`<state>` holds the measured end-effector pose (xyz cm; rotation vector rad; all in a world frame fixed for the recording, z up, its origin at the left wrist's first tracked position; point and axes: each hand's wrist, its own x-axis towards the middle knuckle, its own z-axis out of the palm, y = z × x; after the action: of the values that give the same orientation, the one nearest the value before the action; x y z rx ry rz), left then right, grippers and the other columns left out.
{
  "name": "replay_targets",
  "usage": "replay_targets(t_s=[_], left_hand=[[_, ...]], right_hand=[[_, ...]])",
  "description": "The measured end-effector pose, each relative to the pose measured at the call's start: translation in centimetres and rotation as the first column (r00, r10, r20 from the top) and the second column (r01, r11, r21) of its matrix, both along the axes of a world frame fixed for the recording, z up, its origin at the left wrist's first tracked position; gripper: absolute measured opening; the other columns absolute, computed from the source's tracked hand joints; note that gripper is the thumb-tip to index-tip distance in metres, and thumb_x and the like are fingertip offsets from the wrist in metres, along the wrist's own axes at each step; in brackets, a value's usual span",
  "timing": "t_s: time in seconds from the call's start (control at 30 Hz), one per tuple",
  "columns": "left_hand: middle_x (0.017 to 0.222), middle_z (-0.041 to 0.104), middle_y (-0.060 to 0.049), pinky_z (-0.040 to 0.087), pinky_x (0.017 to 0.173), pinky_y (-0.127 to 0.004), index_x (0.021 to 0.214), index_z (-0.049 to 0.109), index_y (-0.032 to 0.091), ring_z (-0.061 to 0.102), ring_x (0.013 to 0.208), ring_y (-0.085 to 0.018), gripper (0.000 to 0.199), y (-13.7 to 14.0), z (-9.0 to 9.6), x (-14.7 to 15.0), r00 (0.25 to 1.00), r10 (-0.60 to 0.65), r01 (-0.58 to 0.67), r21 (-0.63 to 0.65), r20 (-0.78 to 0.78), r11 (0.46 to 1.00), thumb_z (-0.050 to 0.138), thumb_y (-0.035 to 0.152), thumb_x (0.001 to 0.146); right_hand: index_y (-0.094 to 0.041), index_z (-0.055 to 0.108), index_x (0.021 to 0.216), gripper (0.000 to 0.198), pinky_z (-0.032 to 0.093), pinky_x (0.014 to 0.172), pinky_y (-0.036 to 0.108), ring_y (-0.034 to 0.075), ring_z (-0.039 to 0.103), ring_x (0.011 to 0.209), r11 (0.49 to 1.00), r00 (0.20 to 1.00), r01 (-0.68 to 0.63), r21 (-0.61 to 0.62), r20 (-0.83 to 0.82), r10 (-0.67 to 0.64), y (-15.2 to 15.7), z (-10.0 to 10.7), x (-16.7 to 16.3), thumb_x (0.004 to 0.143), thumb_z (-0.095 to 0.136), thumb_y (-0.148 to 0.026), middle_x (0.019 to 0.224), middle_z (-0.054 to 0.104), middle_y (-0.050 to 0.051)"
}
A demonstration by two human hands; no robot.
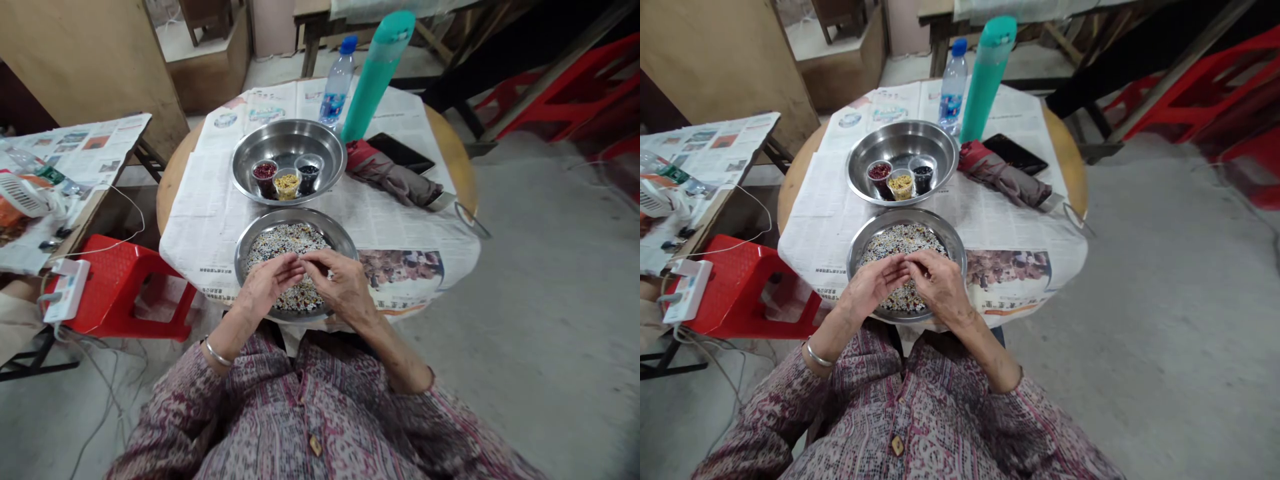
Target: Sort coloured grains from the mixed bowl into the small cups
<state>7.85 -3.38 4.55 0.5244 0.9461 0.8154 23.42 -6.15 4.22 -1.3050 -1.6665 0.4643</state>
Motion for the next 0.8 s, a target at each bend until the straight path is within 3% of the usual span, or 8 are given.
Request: replay_targets(t_s=[0.17, 0.47, 0.8], left_hand=[[0.088, 0.075, -0.007, 0.057, 0.090, -0.031, 0.083, 0.073, 0.015, 0.069, 0.082, -0.014, 0.023, -0.2, -0.3, 0.3, 0.997, 0.062, -0.057, -0.095, 0.043, 0.994, 0.056, 0.026, 0.094], [0.104, 0.075, -0.012, 0.053, 0.102, -0.038, 0.095, 0.074, 0.015, 0.070, 0.102, -0.020, 0.019, -0.3, -0.4, -0.3, 0.997, -0.057, 0.058, -0.025, 0.049, 0.998, 0.058, 0.026, 0.094], [0.091, 0.074, -0.010, 0.054, 0.093, -0.033, 0.090, 0.075, 0.010, 0.070, 0.083, -0.015, 0.016, -0.7, -0.4, 0.5, 0.989, 0.028, -0.015, -0.093, 0.143, 0.996, 0.060, 0.016, 0.090]], right_hand=[[-0.023, 0.071, 0.107, 0.024, 0.056, 0.091, 0.039, 0.020, 0.070, 0.098, 0.990, 0.989, -0.136, -0.030, 0.046, 0.137, -0.2, 0.3, -0.7, 0.092, 0.053, -0.017, 0.105, 0.076, 0.006], [-0.022, 0.073, 0.094, 0.017, 0.057, 0.077, 0.032, 0.018, 0.070, 0.081, 0.999, 0.999, 0.015, -0.043, -0.050, -0.017, -0.3, -0.1, 0.6, 0.090, 0.057, -0.021, 0.092, 0.076, 0.004], [-0.023, 0.073, 0.100, 0.023, 0.056, 0.088, 0.036, 0.018, 0.070, 0.093, 0.997, 0.997, -0.069, 0.020, -0.032, 0.070, -0.6, -0.1, 0.1, 0.090, 0.054, -0.015, 0.098, 0.076, 0.004]])
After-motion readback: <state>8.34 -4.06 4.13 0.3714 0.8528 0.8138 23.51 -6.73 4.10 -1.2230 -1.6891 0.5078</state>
